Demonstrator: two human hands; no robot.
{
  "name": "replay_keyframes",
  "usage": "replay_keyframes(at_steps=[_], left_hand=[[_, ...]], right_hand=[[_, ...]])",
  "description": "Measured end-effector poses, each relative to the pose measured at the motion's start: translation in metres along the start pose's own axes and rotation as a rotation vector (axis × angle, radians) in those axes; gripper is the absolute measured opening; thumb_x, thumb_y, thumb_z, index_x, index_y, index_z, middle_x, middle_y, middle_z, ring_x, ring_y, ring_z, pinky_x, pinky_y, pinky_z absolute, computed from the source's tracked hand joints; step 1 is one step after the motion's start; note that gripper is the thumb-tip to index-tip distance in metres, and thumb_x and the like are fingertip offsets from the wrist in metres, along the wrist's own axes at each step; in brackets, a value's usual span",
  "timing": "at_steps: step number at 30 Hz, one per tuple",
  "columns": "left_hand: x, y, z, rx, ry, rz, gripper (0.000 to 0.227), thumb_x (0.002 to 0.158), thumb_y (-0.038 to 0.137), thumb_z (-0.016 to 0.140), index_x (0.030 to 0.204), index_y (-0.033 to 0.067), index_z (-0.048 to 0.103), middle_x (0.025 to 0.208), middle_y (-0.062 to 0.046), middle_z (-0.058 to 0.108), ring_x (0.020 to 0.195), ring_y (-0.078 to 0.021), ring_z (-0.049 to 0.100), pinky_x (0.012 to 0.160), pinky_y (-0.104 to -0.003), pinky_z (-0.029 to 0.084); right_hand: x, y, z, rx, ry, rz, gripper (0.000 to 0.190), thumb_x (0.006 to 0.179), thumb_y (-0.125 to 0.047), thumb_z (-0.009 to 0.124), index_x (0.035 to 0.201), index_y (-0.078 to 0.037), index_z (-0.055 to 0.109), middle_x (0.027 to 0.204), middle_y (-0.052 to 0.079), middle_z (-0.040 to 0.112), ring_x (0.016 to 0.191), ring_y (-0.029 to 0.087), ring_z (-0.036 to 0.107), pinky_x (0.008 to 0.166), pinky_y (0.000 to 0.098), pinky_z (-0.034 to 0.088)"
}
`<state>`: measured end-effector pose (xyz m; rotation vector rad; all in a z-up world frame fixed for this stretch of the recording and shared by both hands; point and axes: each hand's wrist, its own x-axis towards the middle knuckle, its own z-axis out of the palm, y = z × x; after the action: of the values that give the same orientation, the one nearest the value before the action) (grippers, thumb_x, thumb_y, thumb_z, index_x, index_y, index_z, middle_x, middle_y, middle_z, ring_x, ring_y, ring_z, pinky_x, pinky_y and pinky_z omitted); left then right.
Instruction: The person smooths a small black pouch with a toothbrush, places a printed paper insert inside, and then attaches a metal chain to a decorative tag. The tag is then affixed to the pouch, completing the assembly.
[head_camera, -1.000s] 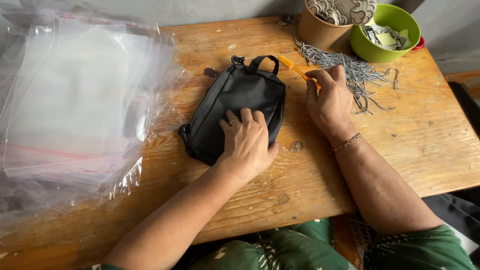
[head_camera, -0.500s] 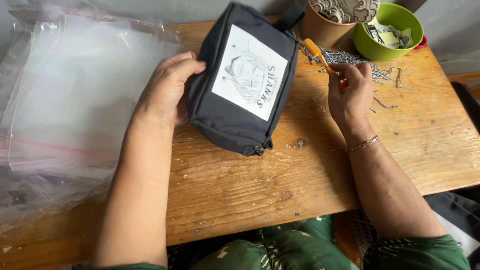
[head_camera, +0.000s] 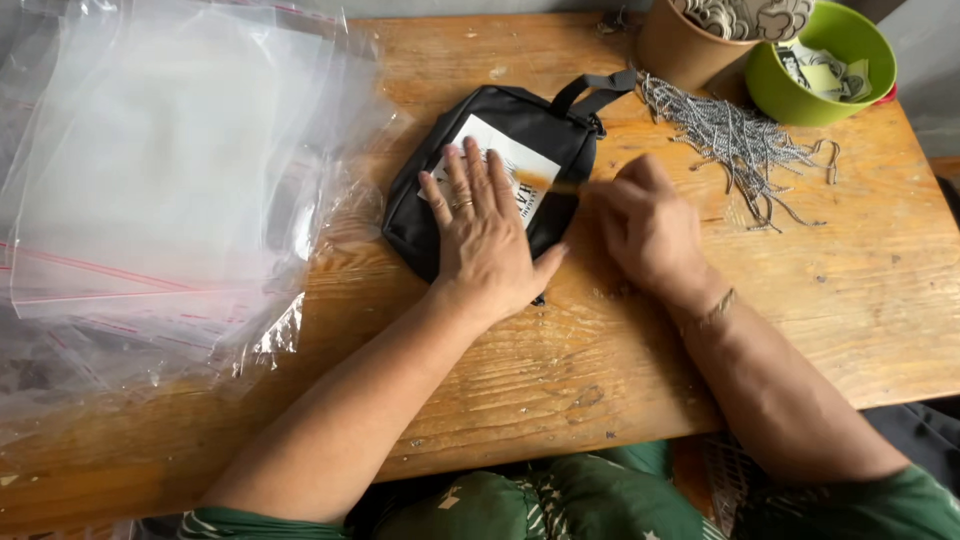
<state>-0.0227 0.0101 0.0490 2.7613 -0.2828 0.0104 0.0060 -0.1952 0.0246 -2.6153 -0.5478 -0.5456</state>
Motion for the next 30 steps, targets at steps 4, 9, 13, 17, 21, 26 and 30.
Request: replay_keyframes(at_steps=[4,9,13,17,21,26,30], left_hand=[[0.005,-0.004,0.01,0.094,-0.013,0.007,0.122,0.084,0.066,0.067,0.155,-0.0176,0.013,0.162,-0.045,0.008,0.152,-0.0583,0.001,0.116,-0.073,-0.01],[0.008,-0.01,0.021,0.074,-0.052,0.068,0.119,0.081,0.066,0.067,0.149,-0.0208,0.023,0.157,-0.049,0.01,0.152,-0.0594,0.003,0.118,-0.072,-0.007],[0.008,-0.012,0.029,0.063,0.159,0.129,0.115,0.077,0.061,0.075,0.141,-0.0216,0.028,0.152,-0.052,0.018,0.149,-0.0628,0.012,0.121,-0.069,0.004],[0.009,-0.01,0.022,0.093,-0.022,0.106,0.106,0.083,0.061,0.066,0.143,-0.0194,0.033,0.154,-0.051,0.018,0.15,-0.0602,0.011,0.12,-0.069,0.003],[0.01,-0.004,0.021,0.126,-0.065,0.089,0.092,0.091,0.052,0.055,0.145,-0.019,0.035,0.155,-0.049,0.02,0.151,-0.0587,0.012,0.12,-0.069,0.0],[0.009,0.001,0.016,0.213,-0.1,0.158,0.084,0.094,0.048,0.049,0.145,-0.0179,0.037,0.153,-0.049,0.026,0.149,-0.0591,0.018,0.119,-0.071,0.004],[0.012,-0.002,0.028,0.16,-0.1,0.298,0.062,0.1,0.027,0.042,0.145,-0.0153,0.045,0.152,-0.046,0.035,0.149,-0.0564,0.026,0.121,-0.068,0.011]], right_hand=[[0.018,0.041,-0.001,-0.106,0.159,0.083,0.015,0.102,-0.021,0.075,0.117,-0.018,0.077,0.107,0.008,0.058,0.085,0.04,0.069,0.072,0.0531,0.057],[0.007,-0.015,-0.007,-0.029,0.043,0.004,0.014,0.098,-0.021,0.07,0.106,-0.024,0.082,0.092,0.005,0.059,0.072,0.033,0.07,0.067,0.0463,0.057],[0.022,0.065,0.005,-0.311,0.201,0.039,0.017,0.096,-0.029,0.078,0.113,-0.03,0.08,0.102,0.001,0.057,0.071,0.035,0.069,0.064,0.0484,0.059],[0.021,0.015,-0.002,-0.142,0.151,0.043,0.013,0.098,-0.022,0.075,0.11,-0.026,0.079,0.098,0.002,0.056,0.077,0.034,0.07,0.067,0.0457,0.057],[0.026,0.023,-0.001,-0.464,0.167,-0.044,0.016,0.101,-0.024,0.069,0.106,-0.036,0.079,0.097,-0.001,0.053,0.068,0.029,0.069,0.061,0.0409,0.058],[0.036,-0.005,-0.021,-0.289,0.086,0.025,0.015,0.096,-0.026,0.075,0.11,-0.029,0.078,0.101,0.001,0.056,0.076,0.036,0.071,0.066,0.0478,0.058],[0.059,-0.058,0.0,-0.132,-0.038,-0.151,0.02,0.091,-0.02,0.068,0.104,-0.031,0.077,0.096,0.0,0.058,0.082,0.033,0.073,0.066,0.0455,0.059]])
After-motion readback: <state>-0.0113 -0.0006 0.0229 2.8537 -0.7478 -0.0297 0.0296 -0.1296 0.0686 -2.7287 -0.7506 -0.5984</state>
